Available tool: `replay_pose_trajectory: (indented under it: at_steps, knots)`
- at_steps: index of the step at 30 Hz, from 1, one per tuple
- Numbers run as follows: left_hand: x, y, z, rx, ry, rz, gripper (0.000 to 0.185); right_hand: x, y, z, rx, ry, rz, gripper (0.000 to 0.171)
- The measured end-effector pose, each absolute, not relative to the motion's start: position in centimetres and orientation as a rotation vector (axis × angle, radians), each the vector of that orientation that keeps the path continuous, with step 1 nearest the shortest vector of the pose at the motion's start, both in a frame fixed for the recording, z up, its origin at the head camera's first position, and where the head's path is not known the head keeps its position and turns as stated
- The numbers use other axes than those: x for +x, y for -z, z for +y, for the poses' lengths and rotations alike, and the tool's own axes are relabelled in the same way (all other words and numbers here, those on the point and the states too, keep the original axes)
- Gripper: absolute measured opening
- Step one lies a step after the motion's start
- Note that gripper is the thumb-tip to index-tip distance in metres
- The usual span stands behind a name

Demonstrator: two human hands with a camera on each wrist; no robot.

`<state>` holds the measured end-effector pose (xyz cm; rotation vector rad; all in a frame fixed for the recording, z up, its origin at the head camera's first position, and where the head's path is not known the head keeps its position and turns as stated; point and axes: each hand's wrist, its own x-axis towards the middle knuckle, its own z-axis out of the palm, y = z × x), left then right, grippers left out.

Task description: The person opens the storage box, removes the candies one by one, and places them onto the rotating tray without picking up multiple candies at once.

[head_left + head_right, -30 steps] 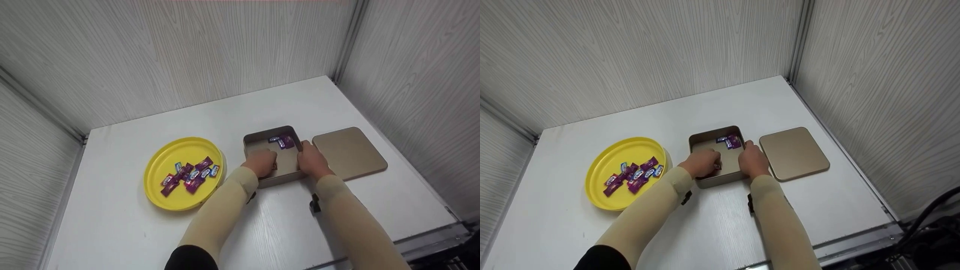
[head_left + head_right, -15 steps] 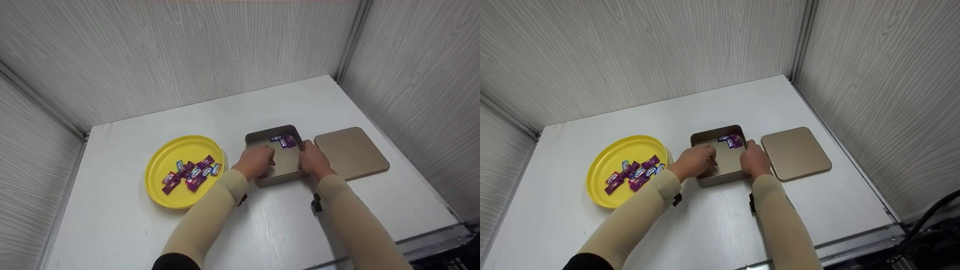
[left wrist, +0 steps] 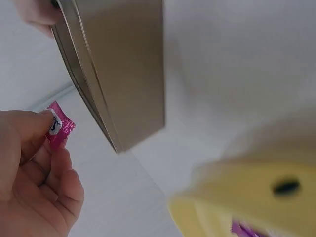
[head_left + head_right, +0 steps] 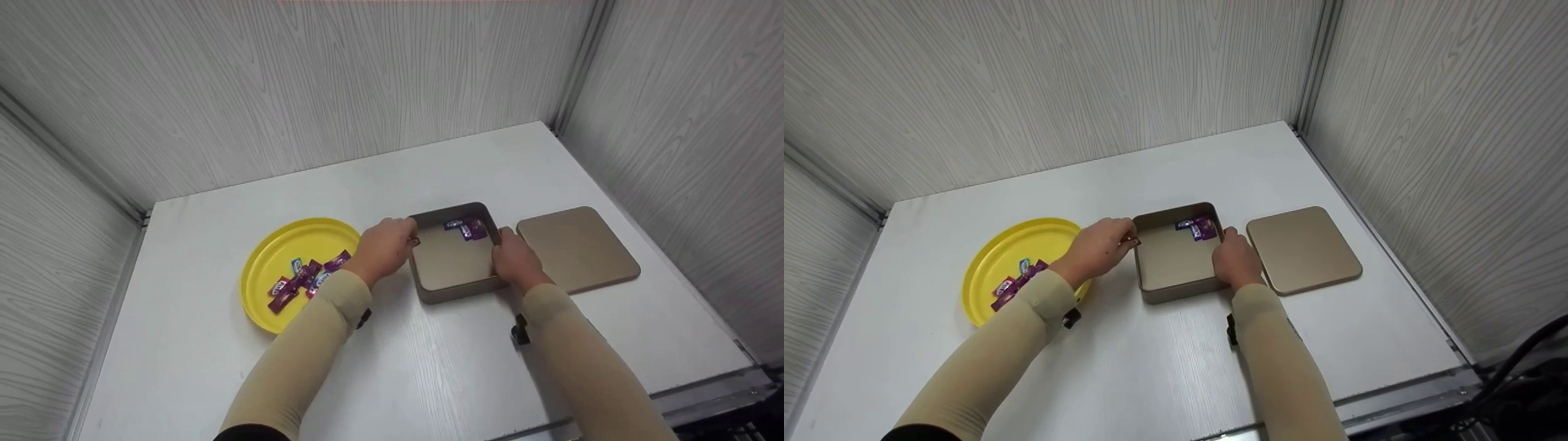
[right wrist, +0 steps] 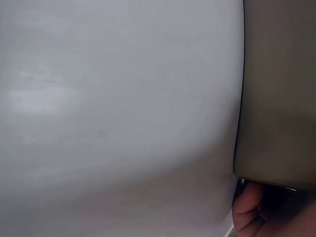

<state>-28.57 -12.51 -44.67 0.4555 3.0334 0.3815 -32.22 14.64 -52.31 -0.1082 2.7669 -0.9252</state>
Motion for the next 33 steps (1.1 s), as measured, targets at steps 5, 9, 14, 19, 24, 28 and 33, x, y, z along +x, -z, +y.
replay_pose_trajectory:
  at_steps: [5,9,14,19,24,28,33]
  knots:
    - [-28.3,44.4,-15.3,0.38,-0.328,3.032,0.016,-32.2,52.3,14.8,-0.121,0.923,2.78,0.048]
    - [-28.0,44.2,-17.1,0.274,-0.371,2.983,0.017,-32.3,52.3,15.1,-0.143,0.928,2.784,0.048]
    - [-27.5,44.4,-18.9,0.169,-0.413,2.922,0.017,-32.5,52.3,15.5,-0.143,0.938,2.783,0.048]
    - [-27.0,45.3,-20.2,0.125,-0.405,2.898,0.009,-32.7,52.4,15.7,-0.135,0.952,2.77,0.047]
    - [-26.5,46.1,-21.2,0.068,-0.432,2.858,0.005,-32.6,52.5,15.8,-0.148,0.965,2.78,0.042]
    - [-26.2,46.5,-22.0,0.042,-0.461,2.837,0.005,-32.6,52.4,15.7,-0.143,0.971,2.772,0.042]
    - [-26.1,46.8,-22.5,0.01,-0.472,2.804,0.009,-32.6,52.3,15.7,-0.135,0.967,2.767,0.043]
